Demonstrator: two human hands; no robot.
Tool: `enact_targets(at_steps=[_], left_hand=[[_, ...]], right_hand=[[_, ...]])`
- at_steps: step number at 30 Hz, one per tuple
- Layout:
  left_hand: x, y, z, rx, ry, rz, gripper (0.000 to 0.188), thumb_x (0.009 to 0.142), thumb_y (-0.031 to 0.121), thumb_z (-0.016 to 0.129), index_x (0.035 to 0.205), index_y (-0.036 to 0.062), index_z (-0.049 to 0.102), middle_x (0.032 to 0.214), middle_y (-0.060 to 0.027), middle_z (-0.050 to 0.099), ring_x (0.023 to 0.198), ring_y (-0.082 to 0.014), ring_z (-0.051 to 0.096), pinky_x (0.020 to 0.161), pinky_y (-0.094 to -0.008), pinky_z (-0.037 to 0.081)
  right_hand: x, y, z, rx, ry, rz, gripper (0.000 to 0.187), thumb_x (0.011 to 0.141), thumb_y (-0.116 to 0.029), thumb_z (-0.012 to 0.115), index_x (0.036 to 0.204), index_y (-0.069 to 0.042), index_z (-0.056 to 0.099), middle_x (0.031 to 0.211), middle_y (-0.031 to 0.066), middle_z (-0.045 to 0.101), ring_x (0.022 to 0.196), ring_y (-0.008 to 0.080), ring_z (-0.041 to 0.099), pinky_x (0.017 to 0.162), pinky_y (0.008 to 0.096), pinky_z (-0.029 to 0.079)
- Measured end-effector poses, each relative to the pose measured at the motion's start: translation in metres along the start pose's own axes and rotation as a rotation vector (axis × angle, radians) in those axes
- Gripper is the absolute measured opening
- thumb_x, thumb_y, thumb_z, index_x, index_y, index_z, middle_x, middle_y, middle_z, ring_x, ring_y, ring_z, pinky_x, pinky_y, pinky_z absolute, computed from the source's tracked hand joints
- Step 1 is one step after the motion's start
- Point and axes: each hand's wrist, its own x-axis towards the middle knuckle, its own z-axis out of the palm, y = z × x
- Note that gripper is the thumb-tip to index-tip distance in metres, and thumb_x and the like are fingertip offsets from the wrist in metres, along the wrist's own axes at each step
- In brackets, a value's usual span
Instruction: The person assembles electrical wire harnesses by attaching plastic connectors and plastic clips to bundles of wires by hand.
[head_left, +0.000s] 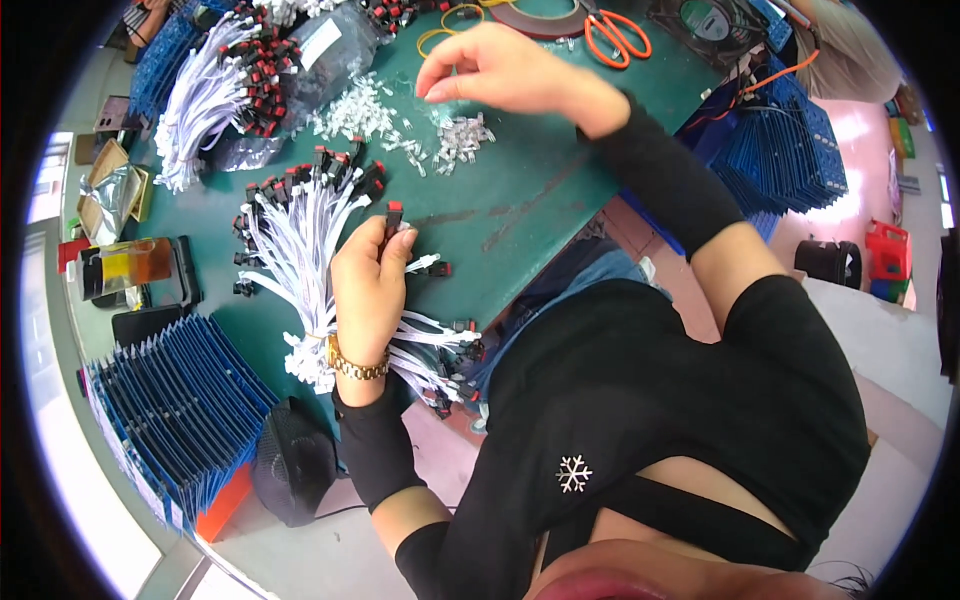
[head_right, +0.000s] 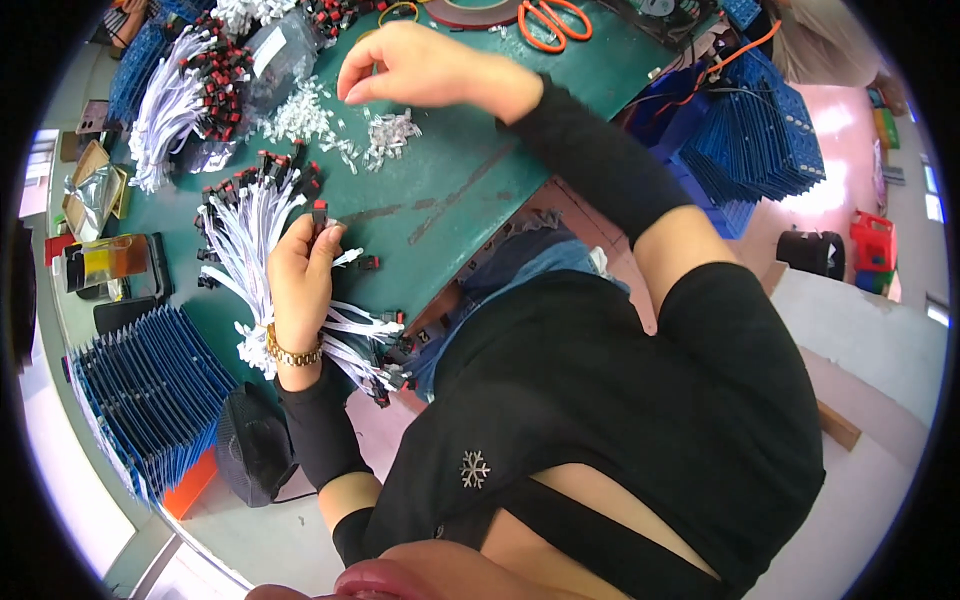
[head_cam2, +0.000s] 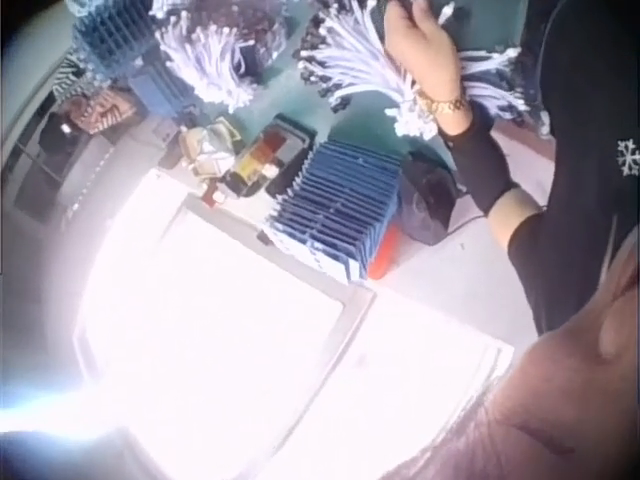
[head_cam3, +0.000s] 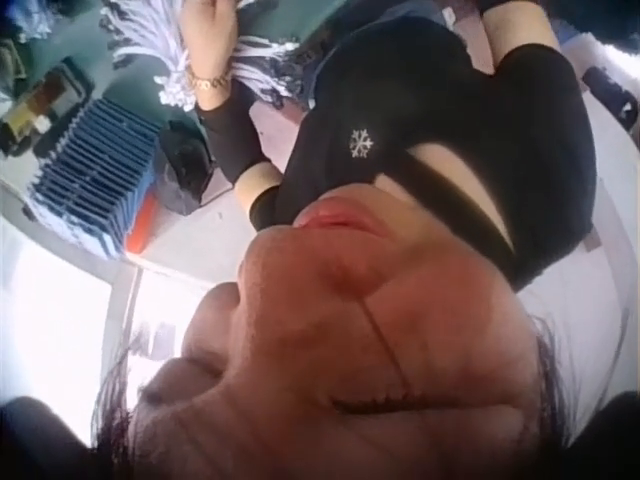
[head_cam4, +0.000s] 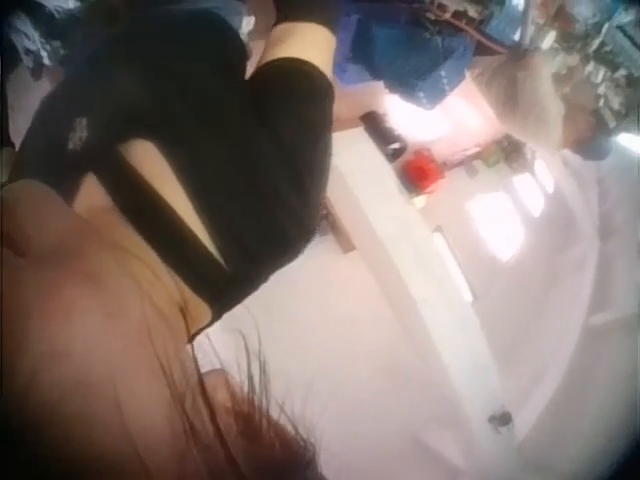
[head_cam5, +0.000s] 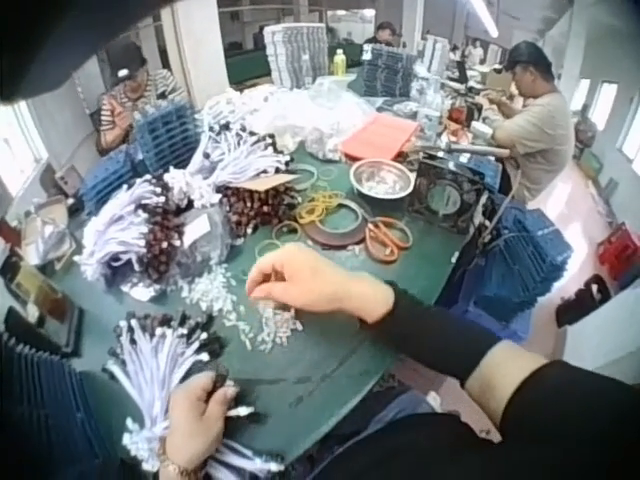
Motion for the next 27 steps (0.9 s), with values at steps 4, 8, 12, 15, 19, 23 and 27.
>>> enact_targets(at_steps=[4, 8, 12, 15, 19, 23, 27], left_hand=[[-0.005, 0.000, 0.003, 0.014, 0.020, 0.012, 0.013, 0.083, 0.009, 0.059, 0.081, -0.0031, 0.055, 0.065, -0.0113, 0.054, 0.057, -0.0191, 0.052, 0.054, -0.0301, 0.041], [-0.003, -0.006, 0.006, -0.105, 0.114, -0.075, 0.011, 0.081, 0.006, 0.063, 0.086, -0.0031, 0.060, 0.067, -0.0074, 0.057, 0.057, -0.0118, 0.051, 0.053, -0.0260, 0.041], [-0.003, -0.004, 0.001, -0.220, 0.170, -0.112, 0.015, 0.083, 0.011, 0.065, 0.083, -0.0025, 0.060, 0.063, 0.0012, 0.050, 0.052, -0.0040, 0.043, 0.046, -0.0200, 0.034], [-0.006, -0.004, -0.002, -0.270, 0.215, -0.108, 0.015, 0.084, 0.014, 0.065, 0.081, -0.0007, 0.060, 0.062, 0.0042, 0.048, 0.051, -0.0017, 0.040, 0.045, -0.0180, 0.030], [-0.006, 0.005, -0.006, -0.385, 0.281, -0.093, 0.014, 0.085, 0.014, 0.064, 0.083, 0.0010, 0.061, 0.064, 0.0049, 0.051, 0.051, -0.0008, 0.040, 0.045, -0.0164, 0.030], [-0.008, 0.005, -0.008, -0.487, 0.411, -0.054, 0.014, 0.085, 0.013, 0.063, 0.092, 0.0012, 0.063, 0.069, 0.0040, 0.055, 0.052, -0.0012, 0.043, 0.046, -0.0151, 0.033], [-0.010, 0.004, -0.009, -0.546, 0.441, -0.052, 0.014, 0.085, 0.014, 0.064, 0.089, 0.0008, 0.061, 0.068, 0.0033, 0.053, 0.052, -0.0016, 0.044, 0.046, -0.0154, 0.034]], right_hand=[[0.019, 0.018, -0.007, -0.206, -0.326, 0.007, 0.016, 0.078, -0.006, 0.064, 0.093, -0.005, 0.066, 0.087, 0.0032, 0.063, 0.076, 0.0126, 0.057, 0.066, 0.0271, 0.045], [0.023, 0.034, -0.002, -0.249, -0.389, -0.134, 0.015, 0.078, -0.006, 0.064, 0.093, -0.008, 0.066, 0.081, 0.0034, 0.059, 0.077, 0.0164, 0.056, 0.066, 0.0284, 0.044], [0.023, 0.031, 0.001, -0.211, -0.245, -0.183, 0.011, 0.076, -0.006, 0.063, 0.086, -0.003, 0.065, 0.078, 0.0073, 0.062, 0.073, 0.0177, 0.059, 0.065, 0.0279, 0.046], [0.019, 0.004, 0.012, 0.093, -0.165, 0.085, 0.008, 0.078, -0.004, 0.061, 0.085, 0.000, 0.063, 0.072, 0.0044, 0.063, 0.054, 0.0091, 0.053, 0.050, 0.0230, 0.042], [0.026, -0.017, 0.048, 0.275, -0.102, -0.037, 0.015, 0.080, -0.009, 0.065, 0.092, 0.000, 0.067, 0.084, 0.0040, 0.067, 0.073, 0.0077, 0.059, 0.066, 0.0214, 0.048], [0.027, -0.057, 0.063, 0.516, -0.173, 0.160, 0.016, 0.076, -0.008, 0.067, 0.090, -0.001, 0.068, 0.077, 0.0016, 0.066, 0.063, 0.0052, 0.055, 0.054, 0.0201, 0.044], [0.019, -0.057, 0.076, 0.711, -0.192, 0.153, 0.013, 0.075, -0.006, 0.068, 0.087, 0.001, 0.068, 0.076, 0.0039, 0.065, 0.062, 0.0058, 0.056, 0.058, 0.0193, 0.047]])
